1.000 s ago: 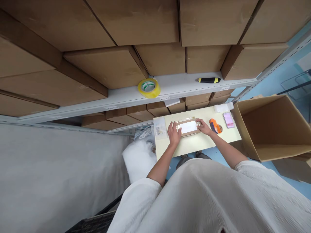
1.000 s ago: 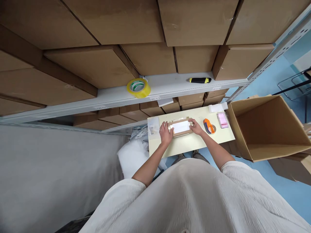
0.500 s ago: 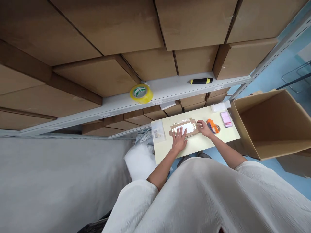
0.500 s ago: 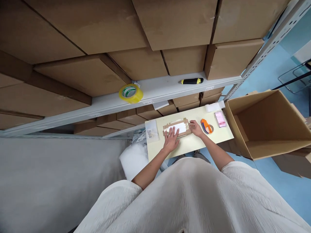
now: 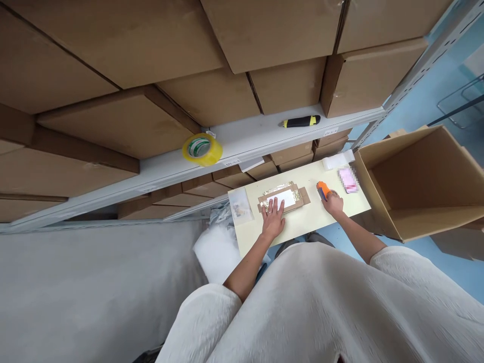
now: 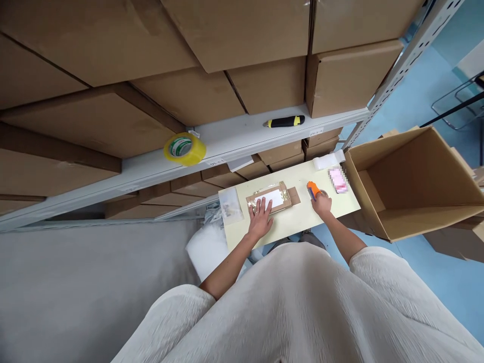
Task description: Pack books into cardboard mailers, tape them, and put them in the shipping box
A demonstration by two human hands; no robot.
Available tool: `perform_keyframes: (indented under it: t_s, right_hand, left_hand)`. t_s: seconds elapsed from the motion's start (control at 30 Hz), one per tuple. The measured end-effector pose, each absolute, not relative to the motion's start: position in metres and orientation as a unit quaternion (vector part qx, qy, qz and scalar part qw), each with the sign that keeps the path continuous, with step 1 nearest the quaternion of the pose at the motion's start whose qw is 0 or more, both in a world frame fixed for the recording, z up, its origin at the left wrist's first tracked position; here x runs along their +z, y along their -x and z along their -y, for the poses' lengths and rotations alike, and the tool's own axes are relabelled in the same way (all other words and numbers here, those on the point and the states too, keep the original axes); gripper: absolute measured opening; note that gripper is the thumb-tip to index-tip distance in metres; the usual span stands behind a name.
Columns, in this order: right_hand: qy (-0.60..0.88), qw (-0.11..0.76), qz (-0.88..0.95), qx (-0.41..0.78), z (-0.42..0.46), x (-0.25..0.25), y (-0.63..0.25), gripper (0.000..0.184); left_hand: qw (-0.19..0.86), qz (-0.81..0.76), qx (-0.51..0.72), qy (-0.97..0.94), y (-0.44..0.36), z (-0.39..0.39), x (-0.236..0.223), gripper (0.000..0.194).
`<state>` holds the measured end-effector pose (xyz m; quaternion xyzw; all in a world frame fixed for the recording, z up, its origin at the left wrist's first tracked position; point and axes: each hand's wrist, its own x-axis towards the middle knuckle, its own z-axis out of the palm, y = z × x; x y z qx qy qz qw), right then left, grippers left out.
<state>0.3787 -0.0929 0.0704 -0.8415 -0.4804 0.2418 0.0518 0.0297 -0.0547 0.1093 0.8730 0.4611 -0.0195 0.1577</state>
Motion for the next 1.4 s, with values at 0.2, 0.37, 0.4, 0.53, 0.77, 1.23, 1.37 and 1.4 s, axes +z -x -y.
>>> perform_keyframes:
  t_s: [0.2, 0.37, 0.4, 0.53, 0.77, 1.23, 1.37, 1.4]
  right_hand:
    - [0.843, 0.087, 0.463, 0.259, 0.097, 0.067, -0.376, 0.015]
    - [0.84, 0.173, 0.448, 0.253, 0.094, 0.086, -0.389, 0.018]
    - [0.834, 0.188, 0.446, 0.267, 0.092, 0.094, -0.394, 0.021]
    - [0.765, 0.253, 0.482, 0.345, 0.075, 0.136, -0.402, 0.033]
    - [0.632, 0.304, 0.521, 0.486, 0.025, 0.2, -0.356, 0.03]
    - [0.587, 0.241, 0.564, 0.528, -0.002, 0.187, -0.302, 0.055]
    - [0.623, 0.213, 0.623, 0.423, -0.004, 0.184, -0.307, 0.047]
    - [0.624, 0.209, 0.627, 0.416, -0.004, 0.184, -0.309, 0.046]
  left_hand:
    - [0.173, -0.461, -0.023, -0.87, -0.03, 0.054, 0.112, 0.091]
    - [0.18, -0.465, -0.008, -0.867, -0.03, 0.054, 0.112, 0.097]
    - [0.179, -0.464, -0.005, -0.867, -0.03, 0.054, 0.112, 0.097]
    - [0.179, -0.461, 0.009, -0.869, -0.031, 0.054, 0.11, 0.097]
    - [0.173, -0.462, 0.028, -0.869, -0.033, 0.054, 0.105, 0.094]
    - [0.194, -0.464, 0.039, -0.864, -0.034, 0.05, 0.096, 0.1]
    - [0.219, -0.466, 0.043, -0.856, -0.032, 0.047, 0.098, 0.098]
    - [0.228, -0.468, 0.049, -0.852, -0.031, 0.046, 0.098, 0.095]
